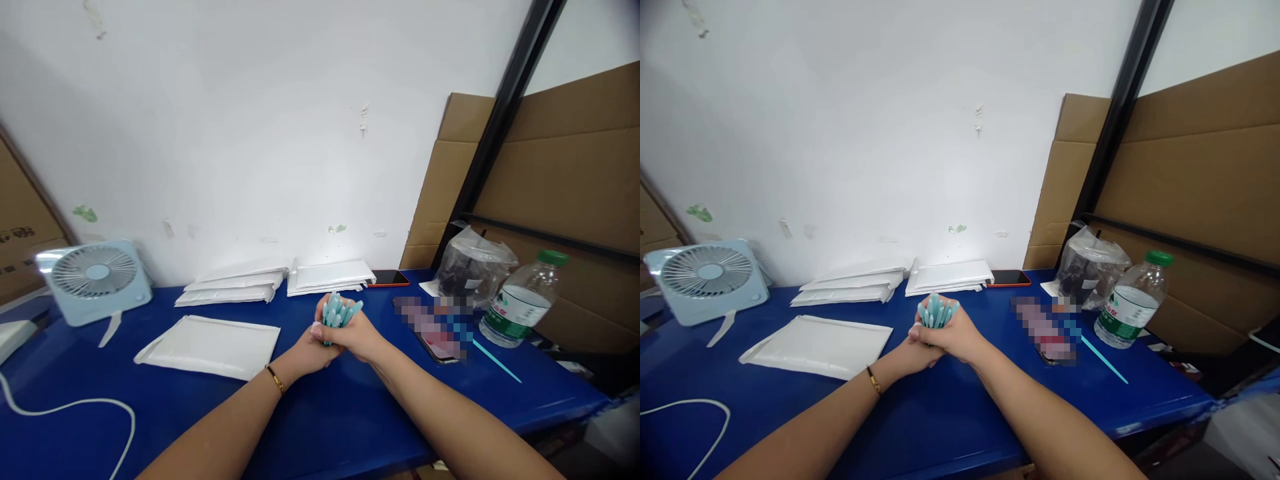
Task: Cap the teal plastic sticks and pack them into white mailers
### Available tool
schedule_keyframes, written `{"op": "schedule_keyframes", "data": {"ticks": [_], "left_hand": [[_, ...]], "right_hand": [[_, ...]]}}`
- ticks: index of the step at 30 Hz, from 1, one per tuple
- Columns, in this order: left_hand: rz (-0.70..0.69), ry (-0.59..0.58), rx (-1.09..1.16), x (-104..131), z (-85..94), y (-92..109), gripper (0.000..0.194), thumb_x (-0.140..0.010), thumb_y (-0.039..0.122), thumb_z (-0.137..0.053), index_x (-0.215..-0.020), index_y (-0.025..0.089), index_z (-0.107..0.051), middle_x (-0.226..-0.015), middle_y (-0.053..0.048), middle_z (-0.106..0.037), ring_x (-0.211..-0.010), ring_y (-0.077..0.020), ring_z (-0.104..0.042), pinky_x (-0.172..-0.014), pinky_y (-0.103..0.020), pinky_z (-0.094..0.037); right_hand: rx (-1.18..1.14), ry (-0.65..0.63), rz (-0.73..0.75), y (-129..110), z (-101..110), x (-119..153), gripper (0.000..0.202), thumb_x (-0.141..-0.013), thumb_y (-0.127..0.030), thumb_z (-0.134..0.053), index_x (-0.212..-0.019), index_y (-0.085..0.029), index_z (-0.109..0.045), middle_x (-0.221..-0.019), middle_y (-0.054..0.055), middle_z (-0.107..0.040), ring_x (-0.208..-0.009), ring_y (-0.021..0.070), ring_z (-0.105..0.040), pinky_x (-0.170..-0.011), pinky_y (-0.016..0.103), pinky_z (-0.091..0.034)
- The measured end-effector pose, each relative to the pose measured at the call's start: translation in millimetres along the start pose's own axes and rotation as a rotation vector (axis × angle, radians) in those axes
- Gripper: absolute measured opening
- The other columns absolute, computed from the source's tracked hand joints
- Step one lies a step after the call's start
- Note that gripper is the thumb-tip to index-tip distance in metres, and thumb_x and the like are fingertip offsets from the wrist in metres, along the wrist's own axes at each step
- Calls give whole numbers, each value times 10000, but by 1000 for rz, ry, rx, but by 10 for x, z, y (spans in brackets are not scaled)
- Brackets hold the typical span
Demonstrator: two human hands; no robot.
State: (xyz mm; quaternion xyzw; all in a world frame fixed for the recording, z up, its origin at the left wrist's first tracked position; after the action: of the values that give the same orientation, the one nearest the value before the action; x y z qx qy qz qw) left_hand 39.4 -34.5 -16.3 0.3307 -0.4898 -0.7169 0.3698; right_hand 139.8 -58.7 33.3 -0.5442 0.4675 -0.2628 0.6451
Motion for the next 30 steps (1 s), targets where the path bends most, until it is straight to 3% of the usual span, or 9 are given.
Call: {"op": "schedule_keyframes", "data": {"ticks": [3,8,13,16,19,21,23,27,30], "left_hand": [[-64,-25,-44,39,34,59,147,-629,187,-628,-757,151,-565,-561,28,-533,-509,-120,-508,-508,-234,-416],[-223,165,-318,75,302,243,512,-651,322,-674,-1116,194,-502,-933,-39,-601,-875,-183,-559,-813,-298,-427],[-67,261,-607,181,595,336,571,-707,435,-602,-1202,179,-477,-1135,-110,-557,-1045,-246,-522,-886,-343,-404],[212,298,-1003,363,665,312,684,-636,478,-643,-1214,146,-489,-1248,-192,-481,-1131,-361,-454,-876,-434,-394],[415,206,-1192,563,642,238,522,-751,297,-529,-1216,62,-491,-1099,-251,-570,-1005,-357,-551,-799,-439,-428],[395,123,-1215,702,614,196,526,-742,70,-404,-1265,62,-453,-1007,-217,-628,-947,-299,-597,-805,-395,-436],[351,84,-1165,880,614,184,692,-652,-43,-353,-1317,139,-410,-1059,-164,-635,-990,-257,-593,-838,-359,-432],[265,43,-881,1379,693,296,776,-563,-30,-361,-1252,309,-479,-1166,-1,-609,-1094,-198,-540,-979,-333,-351],[259,-24,-637,1704,757,451,688,-561,31,-382,-1168,313,-540,-1070,40,-644,-1078,-180,-536,-971,-293,-361]], "right_hand": [[-34,109,14,29,76,-12,219,-724,-336,-663,-748,-189,-503,-537,-40,-545,-466,107,-510,-480,240,-441],[-4,401,112,188,314,-95,214,-721,-356,-664,-707,-188,-532,-542,-33,-512,-493,101,-479,-516,241,-416],[31,333,-22,465,373,-119,221,-674,-355,-695,-717,-184,-563,-527,-34,-513,-462,99,-466,-490,247,-409],[-40,364,-14,487,361,-128,243,-687,-366,-680,-770,-181,-546,-526,-43,-512,-455,93,-476,-483,239,-412],[-194,403,-49,423,392,-135,289,-682,-377,-684,-832,-184,-531,-484,-79,-450,-393,57,-395,-424,204,-373],[-338,395,-130,376,434,-126,316,-660,-360,-701,-858,-193,-521,-438,-113,-372,-342,31,-279,-358,169,-288],[-454,376,-219,339,480,-107,292,-653,-337,-703,-826,-190,-519,-403,-128,-312,-321,21,-191,-321,155,-200],[-584,332,-284,292,547,-71,197,-690,-313,-663,-739,-165,-542,-380,-119,-290,-317,23,-152,-310,165,-166],[-649,300,-272,271,566,-67,175,-703,-304,-656,-723,-161,-556,-383,-113,-291,-320,23,-151,-319,169,-174]]}}
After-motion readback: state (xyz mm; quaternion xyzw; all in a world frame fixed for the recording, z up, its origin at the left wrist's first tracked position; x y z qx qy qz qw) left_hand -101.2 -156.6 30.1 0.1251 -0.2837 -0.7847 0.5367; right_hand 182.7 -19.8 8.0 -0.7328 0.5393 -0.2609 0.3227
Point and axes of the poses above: each hand's wrist, its own x-axis away from the middle knuckle, its own z-axis out of the back of the hand, y = z × x, the point moved 1 cm from there along -x, towards the middle knuckle
